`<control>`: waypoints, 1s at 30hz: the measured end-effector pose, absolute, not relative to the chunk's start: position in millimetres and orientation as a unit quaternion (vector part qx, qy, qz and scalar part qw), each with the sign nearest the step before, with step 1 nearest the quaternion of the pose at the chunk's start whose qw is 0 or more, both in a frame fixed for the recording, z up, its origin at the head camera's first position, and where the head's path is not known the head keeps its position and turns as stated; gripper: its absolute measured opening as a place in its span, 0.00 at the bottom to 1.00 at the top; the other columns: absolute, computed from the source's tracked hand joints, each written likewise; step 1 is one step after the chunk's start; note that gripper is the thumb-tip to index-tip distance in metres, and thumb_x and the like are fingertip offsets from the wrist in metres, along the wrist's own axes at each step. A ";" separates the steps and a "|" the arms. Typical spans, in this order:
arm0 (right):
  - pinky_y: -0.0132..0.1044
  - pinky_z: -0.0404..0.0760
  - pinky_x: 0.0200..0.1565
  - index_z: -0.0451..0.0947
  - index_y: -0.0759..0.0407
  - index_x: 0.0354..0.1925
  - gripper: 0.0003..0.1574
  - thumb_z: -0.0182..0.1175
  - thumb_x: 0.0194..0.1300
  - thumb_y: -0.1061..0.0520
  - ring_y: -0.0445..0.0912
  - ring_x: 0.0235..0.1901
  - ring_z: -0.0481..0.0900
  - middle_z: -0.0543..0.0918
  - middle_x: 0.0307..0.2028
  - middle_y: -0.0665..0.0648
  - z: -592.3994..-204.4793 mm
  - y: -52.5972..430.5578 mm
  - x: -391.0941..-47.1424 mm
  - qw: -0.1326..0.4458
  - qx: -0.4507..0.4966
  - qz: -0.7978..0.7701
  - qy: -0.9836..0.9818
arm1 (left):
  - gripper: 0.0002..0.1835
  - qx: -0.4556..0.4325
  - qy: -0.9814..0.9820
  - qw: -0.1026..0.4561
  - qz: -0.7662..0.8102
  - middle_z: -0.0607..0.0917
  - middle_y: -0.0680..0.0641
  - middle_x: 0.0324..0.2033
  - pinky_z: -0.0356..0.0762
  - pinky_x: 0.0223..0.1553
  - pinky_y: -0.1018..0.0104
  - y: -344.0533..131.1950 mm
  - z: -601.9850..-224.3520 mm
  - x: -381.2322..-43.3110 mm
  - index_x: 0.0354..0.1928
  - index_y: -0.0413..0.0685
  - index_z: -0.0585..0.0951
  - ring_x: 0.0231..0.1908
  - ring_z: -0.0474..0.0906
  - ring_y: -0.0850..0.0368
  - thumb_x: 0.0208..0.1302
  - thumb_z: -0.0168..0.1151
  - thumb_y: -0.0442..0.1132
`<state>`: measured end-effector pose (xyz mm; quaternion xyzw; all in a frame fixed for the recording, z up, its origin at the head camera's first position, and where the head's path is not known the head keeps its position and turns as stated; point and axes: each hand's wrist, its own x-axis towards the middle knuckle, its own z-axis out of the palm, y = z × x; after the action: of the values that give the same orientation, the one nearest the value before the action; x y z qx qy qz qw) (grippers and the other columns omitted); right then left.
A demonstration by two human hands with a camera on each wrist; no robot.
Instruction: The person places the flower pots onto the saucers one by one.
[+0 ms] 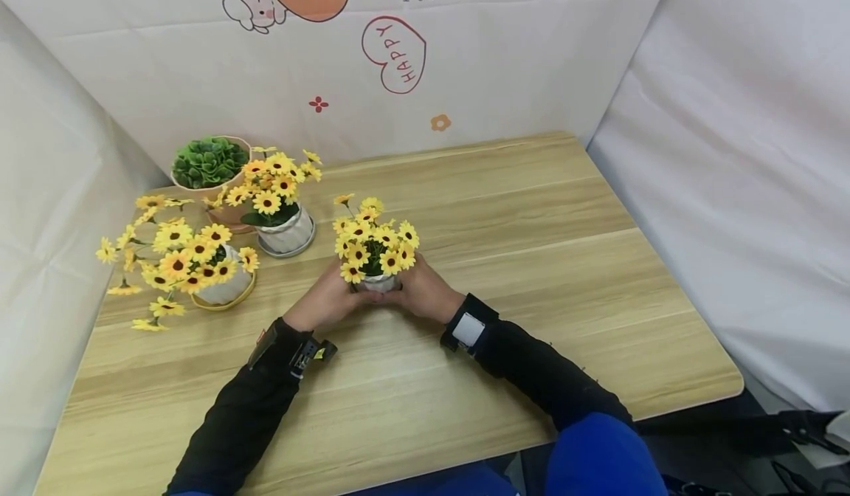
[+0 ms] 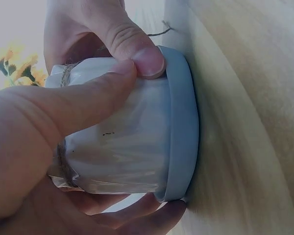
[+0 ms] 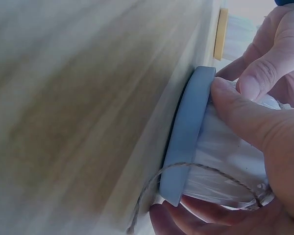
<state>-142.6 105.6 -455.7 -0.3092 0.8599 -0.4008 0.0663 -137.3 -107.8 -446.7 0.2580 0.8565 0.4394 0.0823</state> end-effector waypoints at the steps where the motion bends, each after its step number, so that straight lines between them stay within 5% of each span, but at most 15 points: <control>1: 0.51 0.58 0.83 0.56 0.58 0.81 0.60 0.78 0.61 0.56 0.55 0.81 0.60 0.66 0.79 0.61 -455.8 105.3 -143.8 0.068 -0.308 -0.401 0.860 | 0.49 0.256 0.856 0.084 0.441 0.65 0.42 0.80 0.47 0.85 0.46 -107.9 -446.5 -138.2 0.81 0.48 0.63 0.81 0.57 0.43 0.59 0.78 0.35; 30: 0.50 0.65 0.80 0.64 0.61 0.77 0.51 0.77 0.62 0.58 0.55 0.75 0.70 0.74 0.73 0.61 -450.4 91.3 -177.7 0.088 -0.286 -0.405 0.864 | 0.50 0.230 0.870 0.100 0.424 0.59 0.41 0.81 0.43 0.85 0.47 -115.1 -445.1 -172.9 0.82 0.50 0.61 0.82 0.52 0.44 0.60 0.77 0.32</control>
<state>-177.7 91.3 -450.4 -0.2858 0.8642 -0.4045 0.0882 -172.9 -115.1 -445.1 0.2295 0.8704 0.4239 0.1000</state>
